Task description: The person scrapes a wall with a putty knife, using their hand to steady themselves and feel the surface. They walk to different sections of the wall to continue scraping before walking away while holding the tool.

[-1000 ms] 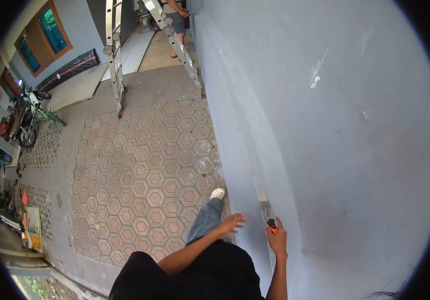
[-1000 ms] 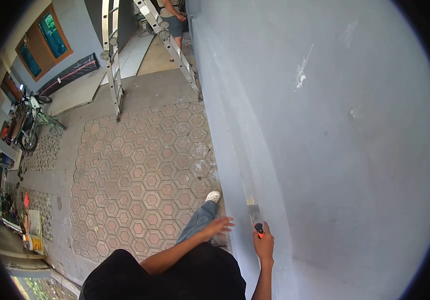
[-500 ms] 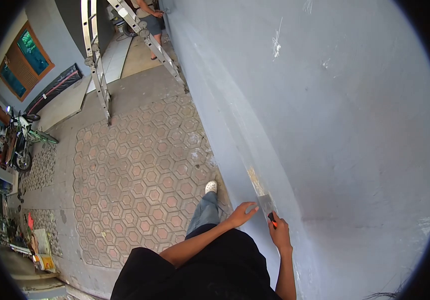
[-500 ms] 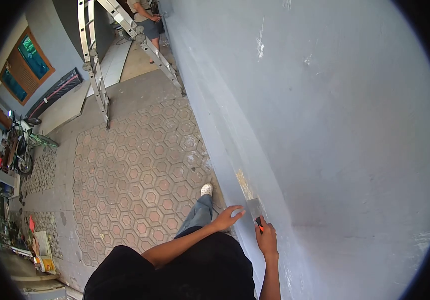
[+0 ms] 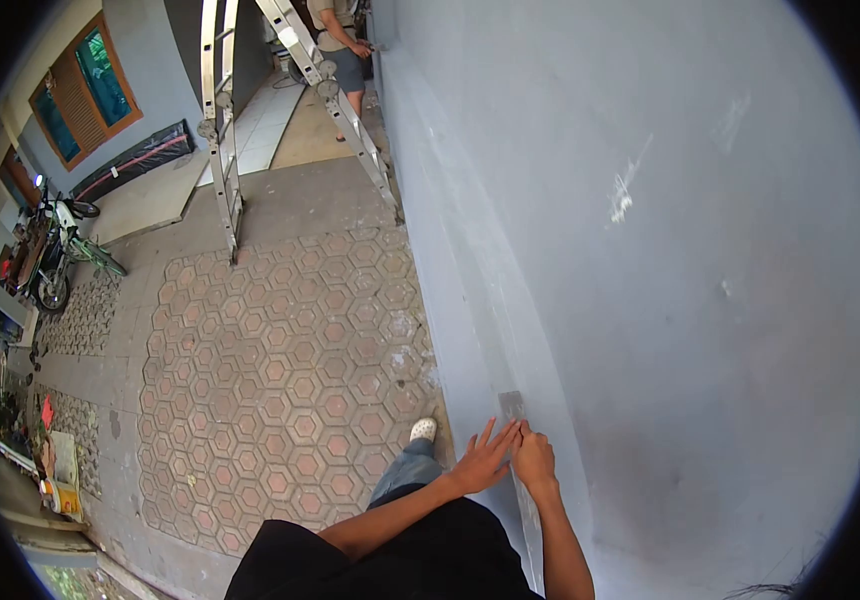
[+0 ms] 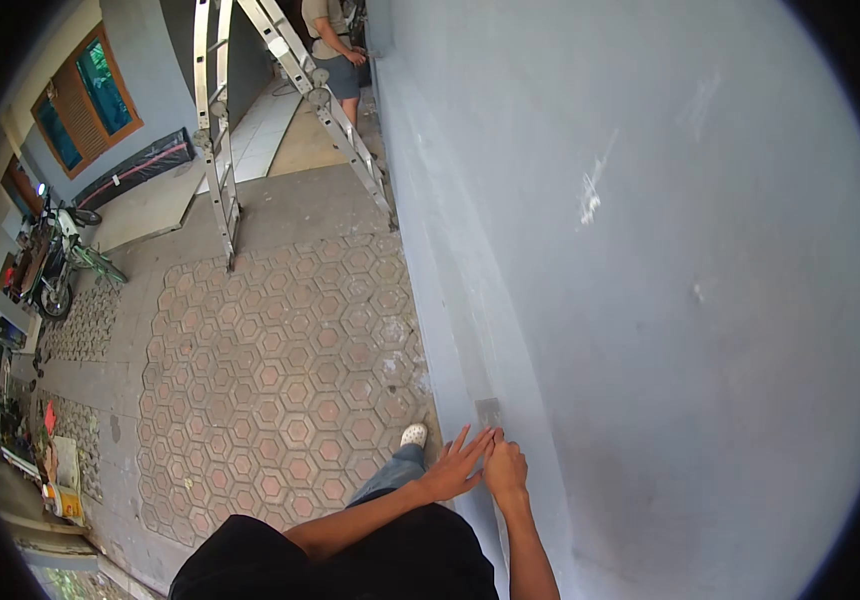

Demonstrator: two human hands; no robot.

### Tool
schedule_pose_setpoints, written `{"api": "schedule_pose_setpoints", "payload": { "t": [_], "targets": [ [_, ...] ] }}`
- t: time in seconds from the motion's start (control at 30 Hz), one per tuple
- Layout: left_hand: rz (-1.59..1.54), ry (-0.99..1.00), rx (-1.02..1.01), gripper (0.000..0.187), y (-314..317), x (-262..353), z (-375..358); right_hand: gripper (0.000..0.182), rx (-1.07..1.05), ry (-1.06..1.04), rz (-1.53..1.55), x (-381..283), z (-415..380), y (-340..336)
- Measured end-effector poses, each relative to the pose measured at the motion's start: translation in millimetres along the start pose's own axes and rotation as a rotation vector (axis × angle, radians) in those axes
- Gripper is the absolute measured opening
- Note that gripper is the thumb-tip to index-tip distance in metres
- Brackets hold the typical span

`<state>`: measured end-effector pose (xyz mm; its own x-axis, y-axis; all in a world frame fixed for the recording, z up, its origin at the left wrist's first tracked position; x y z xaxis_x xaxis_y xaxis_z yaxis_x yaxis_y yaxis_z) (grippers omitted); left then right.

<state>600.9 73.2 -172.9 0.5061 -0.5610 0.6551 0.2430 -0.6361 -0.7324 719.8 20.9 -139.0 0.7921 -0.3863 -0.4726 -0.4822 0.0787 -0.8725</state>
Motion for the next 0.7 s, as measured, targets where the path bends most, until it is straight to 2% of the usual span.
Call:
{"api": "schedule_pose_setpoints", "payload": {
  "t": [0.13,0.43,0.53,0.7],
  "targets": [
    [-0.007,-0.109,0.007,0.087,-34.8,-30.3,55.4,0.04,-0.007,0.019,-0.013,-10.5,82.0,8.1],
    [-0.135,-0.202,0.1,0.089,-120.1,-102.8,196.2,0.041,-0.069,0.02,0.037,-37.0,274.5,-3.3],
    [-0.065,-0.213,0.097,0.092,-143.5,-116.4,233.4,0.041,-0.069,0.019,0.055,-47.1,311.7,-10.9],
    [-0.001,-0.192,0.053,0.093,-144.0,-125.9,247.8,0.041,-0.024,0.004,0.012,-50.5,309.8,-12.7]
  ]
}}
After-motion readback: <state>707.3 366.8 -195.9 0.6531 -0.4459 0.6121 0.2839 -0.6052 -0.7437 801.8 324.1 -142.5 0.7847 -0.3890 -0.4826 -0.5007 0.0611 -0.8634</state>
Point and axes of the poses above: each hand's wrist, its own z-axis towards the middle knuckle, its own y-axis out of the palm, x = y × z, the point moved 3 cm from there along z, towards the middle knuckle, and after that the axes turned 13 degrees about -y, right-handed, at the moved point
